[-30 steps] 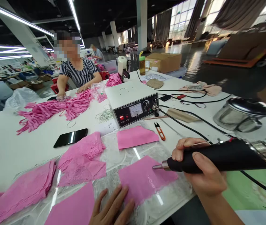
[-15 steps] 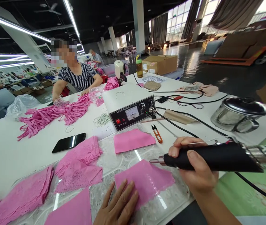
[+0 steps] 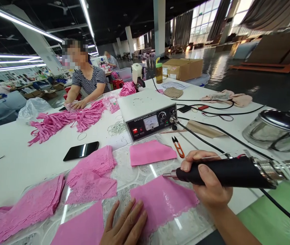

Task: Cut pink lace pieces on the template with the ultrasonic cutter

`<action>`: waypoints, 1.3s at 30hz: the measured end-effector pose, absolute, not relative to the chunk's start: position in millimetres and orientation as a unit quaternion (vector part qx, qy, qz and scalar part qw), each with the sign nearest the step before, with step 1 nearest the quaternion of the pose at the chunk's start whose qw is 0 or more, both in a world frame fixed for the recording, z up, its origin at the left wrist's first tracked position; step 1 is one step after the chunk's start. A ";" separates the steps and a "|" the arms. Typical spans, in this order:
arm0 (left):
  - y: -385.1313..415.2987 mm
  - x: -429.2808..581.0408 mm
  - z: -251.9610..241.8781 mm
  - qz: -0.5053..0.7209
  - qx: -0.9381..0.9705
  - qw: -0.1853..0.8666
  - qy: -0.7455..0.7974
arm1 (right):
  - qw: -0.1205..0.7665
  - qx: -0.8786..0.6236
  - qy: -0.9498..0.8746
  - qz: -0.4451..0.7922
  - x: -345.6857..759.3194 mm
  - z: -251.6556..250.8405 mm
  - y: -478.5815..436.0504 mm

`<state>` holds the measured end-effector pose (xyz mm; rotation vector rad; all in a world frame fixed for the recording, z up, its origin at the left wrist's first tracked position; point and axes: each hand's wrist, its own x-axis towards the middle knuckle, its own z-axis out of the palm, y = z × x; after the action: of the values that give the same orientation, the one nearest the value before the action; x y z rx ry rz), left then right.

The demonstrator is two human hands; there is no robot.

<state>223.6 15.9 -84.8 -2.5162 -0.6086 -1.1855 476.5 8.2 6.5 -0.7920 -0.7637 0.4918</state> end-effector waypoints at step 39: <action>8.5 199.0 -52.7 -0.307 -0.924 0.132 -0.187 | 0.797 -0.375 -0.375 0.288 443.1 12.7 12.7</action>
<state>199.0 8.5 -52.7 -2.6797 -0.5419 -0.8922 443.1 12.7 12.7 -0.8044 -0.8058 0.6193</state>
